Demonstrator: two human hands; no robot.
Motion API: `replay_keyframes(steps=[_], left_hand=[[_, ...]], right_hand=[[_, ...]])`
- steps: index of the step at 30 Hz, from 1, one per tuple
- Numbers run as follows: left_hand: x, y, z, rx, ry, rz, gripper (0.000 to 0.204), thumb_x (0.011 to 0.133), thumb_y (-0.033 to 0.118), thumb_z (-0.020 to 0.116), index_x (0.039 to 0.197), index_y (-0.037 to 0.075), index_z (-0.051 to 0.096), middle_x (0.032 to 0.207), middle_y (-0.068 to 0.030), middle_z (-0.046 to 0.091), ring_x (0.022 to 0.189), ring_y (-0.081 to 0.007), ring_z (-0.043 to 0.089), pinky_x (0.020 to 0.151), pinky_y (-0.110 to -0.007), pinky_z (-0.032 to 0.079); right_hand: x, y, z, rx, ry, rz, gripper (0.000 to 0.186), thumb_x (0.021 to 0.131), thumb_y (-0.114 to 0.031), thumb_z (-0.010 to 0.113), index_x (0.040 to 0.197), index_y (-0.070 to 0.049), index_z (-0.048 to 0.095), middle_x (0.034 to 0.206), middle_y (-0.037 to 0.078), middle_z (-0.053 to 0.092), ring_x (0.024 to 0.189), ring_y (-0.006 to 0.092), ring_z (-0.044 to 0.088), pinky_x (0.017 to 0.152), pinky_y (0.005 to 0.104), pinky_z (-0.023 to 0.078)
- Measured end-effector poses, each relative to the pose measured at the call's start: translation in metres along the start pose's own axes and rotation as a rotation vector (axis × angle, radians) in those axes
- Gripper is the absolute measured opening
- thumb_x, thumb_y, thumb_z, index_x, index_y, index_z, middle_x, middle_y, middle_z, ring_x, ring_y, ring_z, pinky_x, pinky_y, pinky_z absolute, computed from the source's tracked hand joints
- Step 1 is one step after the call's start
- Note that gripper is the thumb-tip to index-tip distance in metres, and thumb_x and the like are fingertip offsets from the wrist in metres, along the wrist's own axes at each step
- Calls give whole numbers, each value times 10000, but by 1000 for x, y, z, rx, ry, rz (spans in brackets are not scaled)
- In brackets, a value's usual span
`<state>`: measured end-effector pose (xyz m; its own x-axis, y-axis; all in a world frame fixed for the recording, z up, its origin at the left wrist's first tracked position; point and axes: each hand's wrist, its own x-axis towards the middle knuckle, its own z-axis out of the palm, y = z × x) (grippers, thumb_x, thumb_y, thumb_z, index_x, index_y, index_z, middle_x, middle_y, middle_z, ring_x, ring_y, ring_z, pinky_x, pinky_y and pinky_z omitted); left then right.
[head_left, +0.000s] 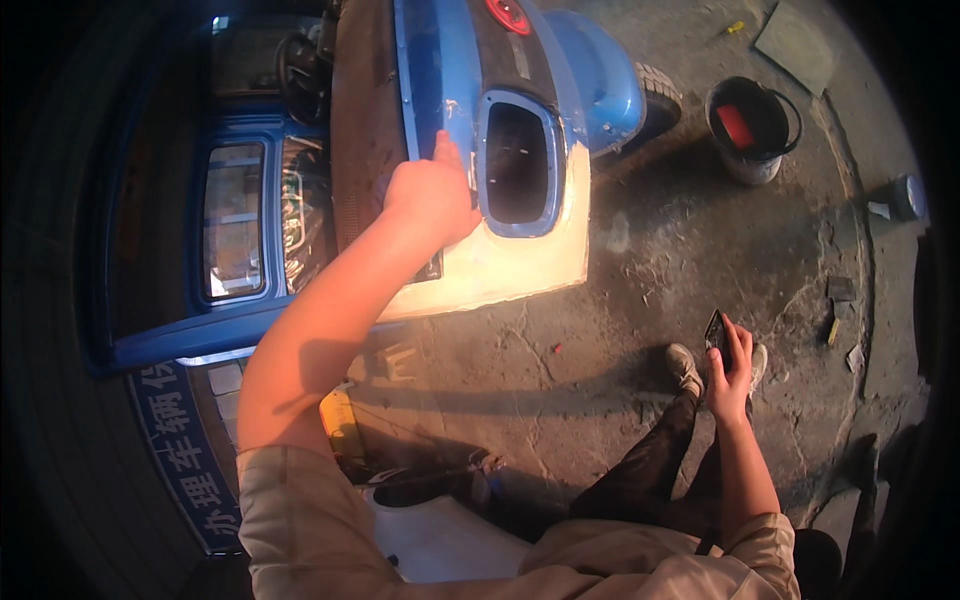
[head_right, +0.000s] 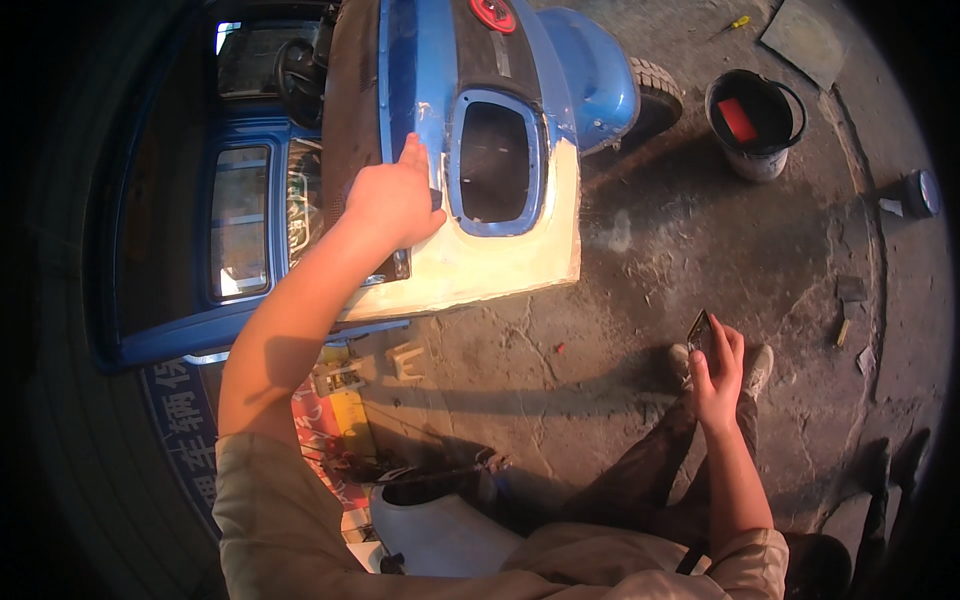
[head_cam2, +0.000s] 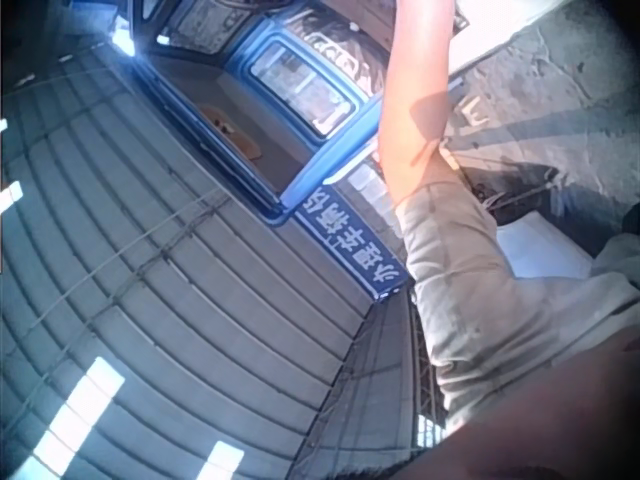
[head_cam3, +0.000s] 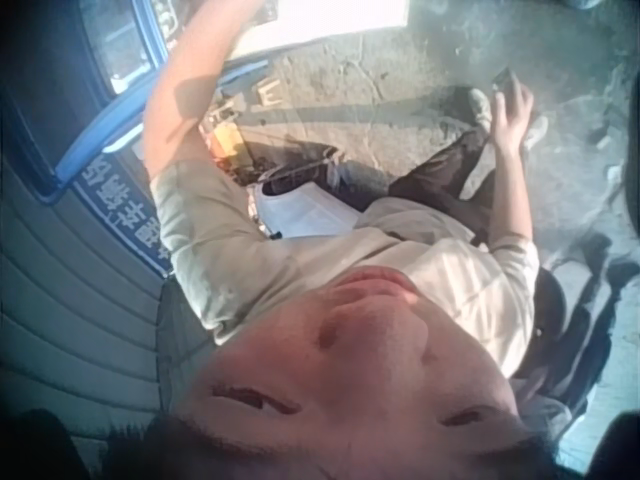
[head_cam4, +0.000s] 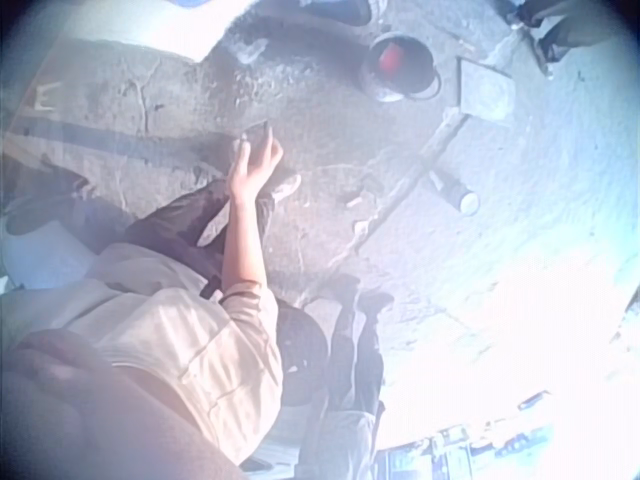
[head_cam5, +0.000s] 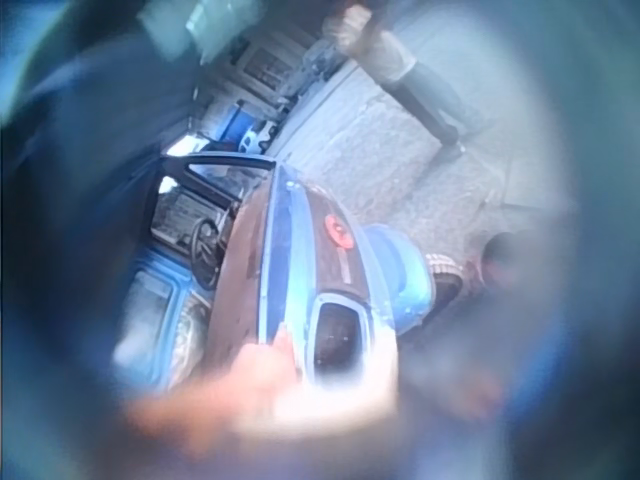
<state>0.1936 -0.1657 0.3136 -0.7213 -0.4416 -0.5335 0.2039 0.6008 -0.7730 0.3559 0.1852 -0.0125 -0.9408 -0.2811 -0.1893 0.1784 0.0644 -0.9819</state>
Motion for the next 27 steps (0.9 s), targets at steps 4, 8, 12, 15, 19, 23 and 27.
replay_keyframes(steps=[4, 8, 12, 15, 19, 23, 27], left_hand=[[-18, 10, 6, -10, -26, 6, 946, 845, 474, 696, 1523, -104, 376, 1609, -270, 364, 980, -310, 727, 813, -426, 603], [-36, 17, 18, -57, -84, 7, 958, 839, 486, 707, 1510, -117, 384, 1600, -302, 354, 925, -315, 720, 791, -425, 604], [-64, 32, 20, -26, -177, 6, 1077, 817, 525, 749, 1543, -129, 298, 1248, -243, 640, 850, -268, 714, 731, -409, 585], [-89, 51, 12, 74, -201, 18, 1160, 802, 563, 774, 1565, -128, 241, 960, -127, 710, 823, -228, 708, 717, -387, 548], [-95, 65, 25, 80, -243, 62, 1128, 822, 566, 764, 1563, -120, 262, 1236, -193, 652, 854, -240, 709, 743, -392, 542], [-70, 67, 31, -1, -255, 13, 1066, 853, 544, 729, 1567, -105, 276, 1550, -225, 444, 925, -252, 713, 780, -410, 565], [-27, 59, 20, -10, -178, -22, 969, 879, 501, 683, 1551, -101, 330, 1625, -255, 349, 1013, -259, 718, 813, -406, 582]], right_hand=[[-4, 0, -14, -21, 18, 15, 557, 963, -244, 656, 1447, 10, 548, 1324, 154, 520, 1240, 281, 515, 1083, 372, 393], [-7, 5, -21, -12, 40, 29, 551, 967, -238, 653, 1449, 8, 547, 1326, 153, 520, 1244, 282, 514, 1085, 371, 393], [-6, 8, -25, 8, 36, 43, 537, 972, -224, 647, 1447, 7, 549, 1329, 151, 522, 1246, 283, 516, 1087, 372, 396], [-7, 12, -31, -9, 44, 46, 529, 972, -212, 644, 1444, 8, 551, 1325, 150, 526, 1244, 281, 520, 1085, 372, 400], [-7, 18, -35, -1, 54, 66, 519, 972, -202, 641, 1437, 11, 555, 1318, 150, 531, 1239, 279, 528, 1082, 367, 405], [-10, 21, -38, -12, 41, 60, 510, 973, -193, 635, 1430, 19, 558, 1301, 148, 538, 1216, 271, 537, 1070, 359, 413], [-10, 13, -43, -16, 31, 64, 505, 971, -179, 637, 1427, 24, 557, 1283, 146, 544, 1196, 263, 541, 1059, 354, 418]])
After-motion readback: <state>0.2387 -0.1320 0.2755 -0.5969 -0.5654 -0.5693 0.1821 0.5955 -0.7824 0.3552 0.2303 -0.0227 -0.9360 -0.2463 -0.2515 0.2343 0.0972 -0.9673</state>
